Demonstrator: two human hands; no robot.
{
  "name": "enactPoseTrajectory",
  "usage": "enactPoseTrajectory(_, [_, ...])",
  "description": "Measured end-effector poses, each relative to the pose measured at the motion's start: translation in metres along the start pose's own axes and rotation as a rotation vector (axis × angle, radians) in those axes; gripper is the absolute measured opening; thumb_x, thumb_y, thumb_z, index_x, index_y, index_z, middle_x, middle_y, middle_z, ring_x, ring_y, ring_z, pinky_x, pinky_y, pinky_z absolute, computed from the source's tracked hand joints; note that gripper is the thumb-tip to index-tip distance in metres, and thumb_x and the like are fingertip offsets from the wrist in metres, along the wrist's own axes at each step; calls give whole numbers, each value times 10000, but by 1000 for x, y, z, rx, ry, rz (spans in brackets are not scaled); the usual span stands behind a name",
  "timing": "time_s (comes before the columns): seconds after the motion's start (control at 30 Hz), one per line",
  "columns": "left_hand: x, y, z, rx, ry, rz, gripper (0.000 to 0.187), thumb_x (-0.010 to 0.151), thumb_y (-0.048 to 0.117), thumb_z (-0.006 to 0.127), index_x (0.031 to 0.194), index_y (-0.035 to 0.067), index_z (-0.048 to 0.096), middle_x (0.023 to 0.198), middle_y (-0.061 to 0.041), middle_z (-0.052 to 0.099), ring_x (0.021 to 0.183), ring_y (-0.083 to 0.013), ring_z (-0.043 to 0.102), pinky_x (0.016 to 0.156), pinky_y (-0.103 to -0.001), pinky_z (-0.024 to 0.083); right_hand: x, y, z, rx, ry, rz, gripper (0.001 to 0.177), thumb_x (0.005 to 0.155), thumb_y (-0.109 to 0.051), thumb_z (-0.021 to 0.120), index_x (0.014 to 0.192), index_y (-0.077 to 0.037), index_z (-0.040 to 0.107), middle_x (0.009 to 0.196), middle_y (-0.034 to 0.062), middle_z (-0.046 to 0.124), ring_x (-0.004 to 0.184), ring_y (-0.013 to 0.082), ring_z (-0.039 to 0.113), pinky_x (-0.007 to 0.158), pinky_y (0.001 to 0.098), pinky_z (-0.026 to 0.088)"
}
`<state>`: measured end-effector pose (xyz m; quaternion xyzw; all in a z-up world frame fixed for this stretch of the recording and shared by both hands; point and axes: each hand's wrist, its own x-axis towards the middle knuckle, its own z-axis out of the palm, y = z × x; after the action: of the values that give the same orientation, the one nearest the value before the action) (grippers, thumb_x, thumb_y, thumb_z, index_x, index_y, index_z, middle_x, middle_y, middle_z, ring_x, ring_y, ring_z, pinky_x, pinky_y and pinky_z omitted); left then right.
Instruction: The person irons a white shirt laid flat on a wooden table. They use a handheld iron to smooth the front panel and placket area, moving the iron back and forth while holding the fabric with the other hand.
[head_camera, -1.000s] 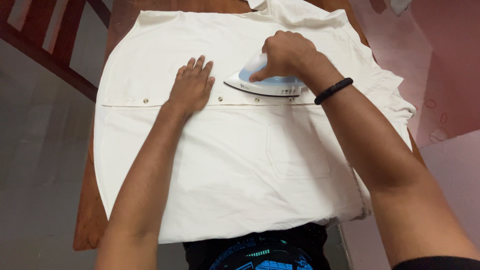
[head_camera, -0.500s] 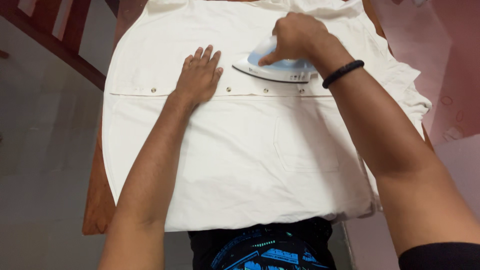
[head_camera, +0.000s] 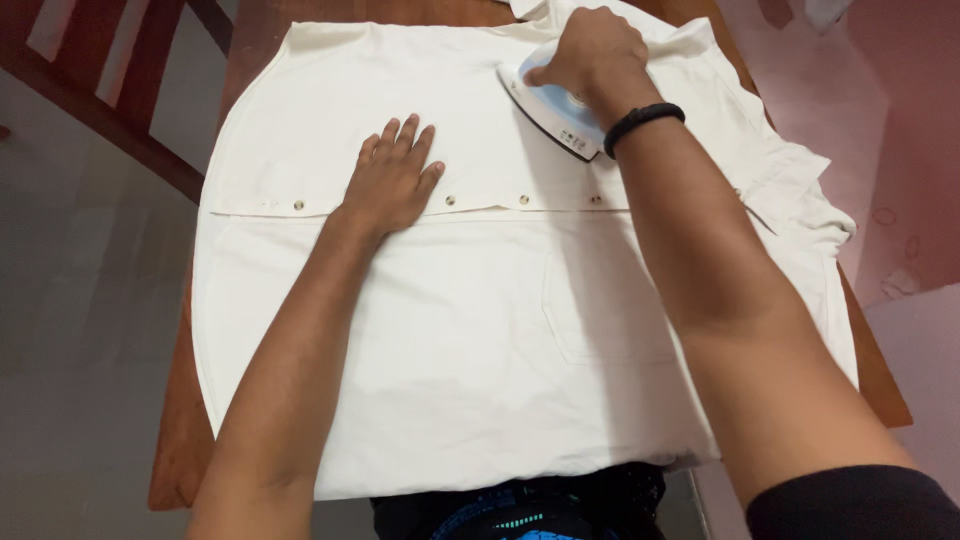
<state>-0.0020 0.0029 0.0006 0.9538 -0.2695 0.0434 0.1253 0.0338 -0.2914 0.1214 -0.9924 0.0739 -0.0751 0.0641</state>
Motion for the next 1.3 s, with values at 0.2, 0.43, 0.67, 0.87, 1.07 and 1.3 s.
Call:
enactPoseTrajectory(0.2, [-2, 0, -15, -98, 95, -11, 649, 1068, 480, 418, 1522, 17, 428, 1594, -272, 328, 1484, -429, 268, 1192, -530, 186, 9, -4, -5, 35, -18, 155, 734, 650, -585, 943, 1067, -15, 743, 1075, 166, 723, 1008, 336, 696, 845, 440, 561])
enactPoseTrajectory(0.43, [-16, -51, -64, -870, 465, -304, 793, 1034, 653, 319, 1452, 24, 560, 1542, -170, 499, 1476, -316, 419, 1216, -399, 292, -19, -61, -17, 325, 150, -359, 742, 664, -533, 928, 1160, -26, 708, 1055, 198, 736, 930, 339, 702, 819, 453, 544])
enactPoseTrajectory(0.67, [-20, -67, -60, -937, 527, -491, 1145, 836, 904, 132, 1521, 54, 478, 1567, -201, 475, 1491, -333, 383, 1213, -507, 271, -70, -183, -15, 4, -190, -607, 696, 654, -590, 905, 1015, -18, 742, 1013, 183, 732, 922, 365, 716, 821, 464, 578])
enactPoseTrajectory(0.87, [-23, -63, -53, -858, 473, -458, 958, 941, 782, 241, 1527, 52, 445, 1541, -215, 471, 1470, -359, 389, 1195, -466, 303, -55, -191, -5, 20, -202, -560, 710, 680, -584, 910, 1060, -12, 729, 1081, 182, 735, 986, 354, 718, 861, 458, 574])
enactPoseTrajectory(1.07, [-24, -64, -44, -459, 377, -352, 659, 1071, 522, 366, 1494, 29, 475, 1493, -233, 544, 1436, -384, 465, 1194, -445, 344, -12, -184, 24, 109, -113, -207, 751, 640, -579, 933, 1137, -62, 708, 1138, 142, 724, 1064, 301, 700, 892, 417, 561])
enactPoseTrajectory(1.3, [-18, -77, -22, -84, 214, -307, 669, 1040, 518, 461, 1523, 56, 448, 1617, -230, 338, 1517, -407, 229, 1217, -554, 135, 10, -143, 38, 212, -50, -69, 710, 656, -465, 927, 1235, -129, 692, 1155, 122, 738, 1074, 293, 711, 920, 418, 556])
